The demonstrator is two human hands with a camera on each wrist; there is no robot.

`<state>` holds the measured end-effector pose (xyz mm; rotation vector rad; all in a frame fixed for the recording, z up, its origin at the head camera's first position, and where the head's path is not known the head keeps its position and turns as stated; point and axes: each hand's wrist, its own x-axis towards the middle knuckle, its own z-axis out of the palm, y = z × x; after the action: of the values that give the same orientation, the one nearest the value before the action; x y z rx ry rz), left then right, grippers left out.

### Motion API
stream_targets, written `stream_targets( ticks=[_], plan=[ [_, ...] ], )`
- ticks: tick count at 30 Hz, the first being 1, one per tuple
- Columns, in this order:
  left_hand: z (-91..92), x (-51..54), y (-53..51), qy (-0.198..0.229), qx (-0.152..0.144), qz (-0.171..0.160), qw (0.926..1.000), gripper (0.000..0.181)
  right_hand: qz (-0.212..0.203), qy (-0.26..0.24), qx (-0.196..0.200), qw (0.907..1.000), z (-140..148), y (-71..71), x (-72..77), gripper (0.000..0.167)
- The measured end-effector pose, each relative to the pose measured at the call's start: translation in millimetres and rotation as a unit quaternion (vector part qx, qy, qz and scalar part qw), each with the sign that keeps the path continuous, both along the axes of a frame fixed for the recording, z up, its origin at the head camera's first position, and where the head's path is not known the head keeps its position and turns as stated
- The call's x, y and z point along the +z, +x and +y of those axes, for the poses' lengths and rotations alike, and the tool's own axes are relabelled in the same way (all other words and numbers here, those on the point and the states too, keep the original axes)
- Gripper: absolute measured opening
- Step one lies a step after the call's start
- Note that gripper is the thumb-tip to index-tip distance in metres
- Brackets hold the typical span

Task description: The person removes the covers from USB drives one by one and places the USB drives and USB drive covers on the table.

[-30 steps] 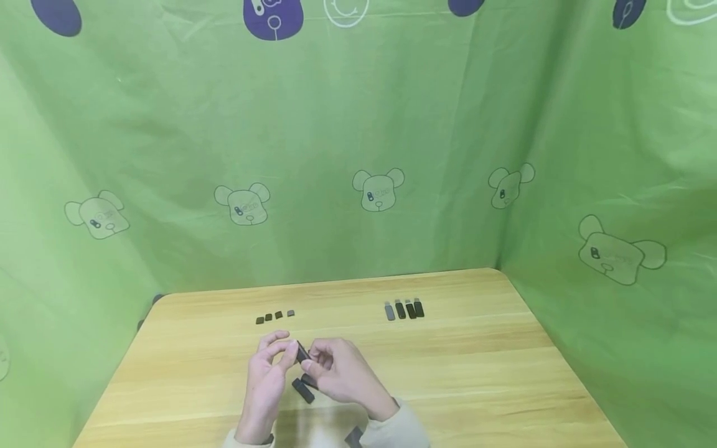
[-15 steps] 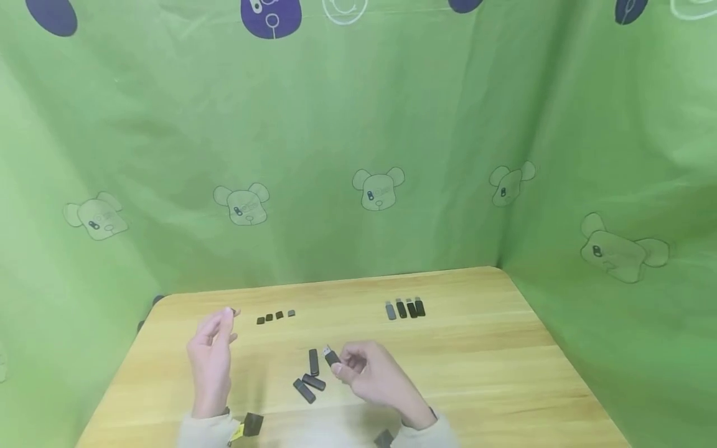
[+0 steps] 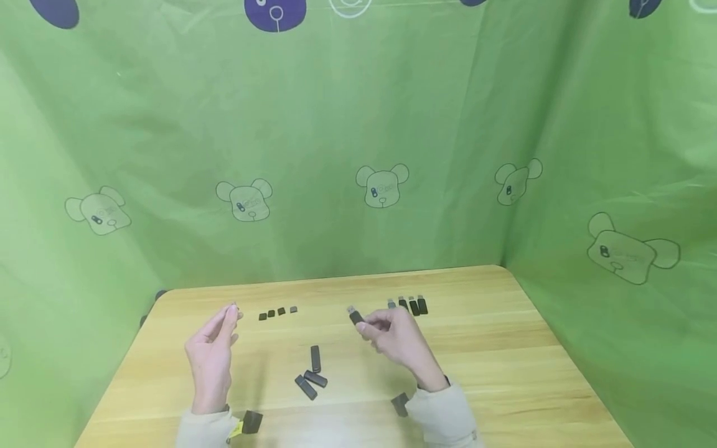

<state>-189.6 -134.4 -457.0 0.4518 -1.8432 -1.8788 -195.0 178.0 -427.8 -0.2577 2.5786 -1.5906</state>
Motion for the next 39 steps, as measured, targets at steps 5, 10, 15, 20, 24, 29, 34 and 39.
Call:
stream_targets(
  ticks=[5, 10, 15, 20, 24, 29, 34, 39],
  plan=[
    [0.1, -0.6, 1.9, -0.009, -0.002, 0.003, 0.9999, 0.033, 0.023, 0.009, -0.069, 0.9973, 2.1, -26.1, -7.0, 0.016],
    [1.4, 1.7, 3.2, 0.016, -0.007, 0.017, 0.9997, 0.033, 0.04, 0.021, -0.1, 0.9939, 13.2, -55.0, -15.5, 0.017],
    [2.5, 2.5, 3.4, 0.022, -0.008, 0.019, 0.9995, 0.032, 0.04, 0.034, -0.119, 0.9915, 22.9, -79.7, -28.4, 0.017],
    [1.4, 0.1, 5.1, 0.009, -0.01, 0.01, 0.9999, 0.029, 0.026, 0.076, -0.144, 0.9864, 25.4, -98.4, -51.8, 0.015],
    [0.6, -2.0, 5.7, 0.003, -0.009, 0.01, 0.9999, 0.025, -0.011, 0.109, -0.159, 0.9812, 24.1, -110.1, -73.4, 0.017],
    [1.7, -3.2, 5.9, -0.002, -0.009, 0.009, 0.9999, 0.024, -0.056, 0.116, -0.167, 0.9776, 20.2, -116.2, -98.8, 0.017],
    [5.2, -5.2, 8.6, -0.015, -0.019, -0.007, 0.9997, 0.025, -0.112, 0.09, -0.183, 0.9726, 20.1, -113.9, -117.6, 0.019],
    [7.7, -4.0, 9.7, -0.022, -0.026, -0.009, 0.9994, 0.026, -0.119, 0.095, -0.185, 0.9709, 23.1, -113.8, -124.4, 0.02]
  ],
)
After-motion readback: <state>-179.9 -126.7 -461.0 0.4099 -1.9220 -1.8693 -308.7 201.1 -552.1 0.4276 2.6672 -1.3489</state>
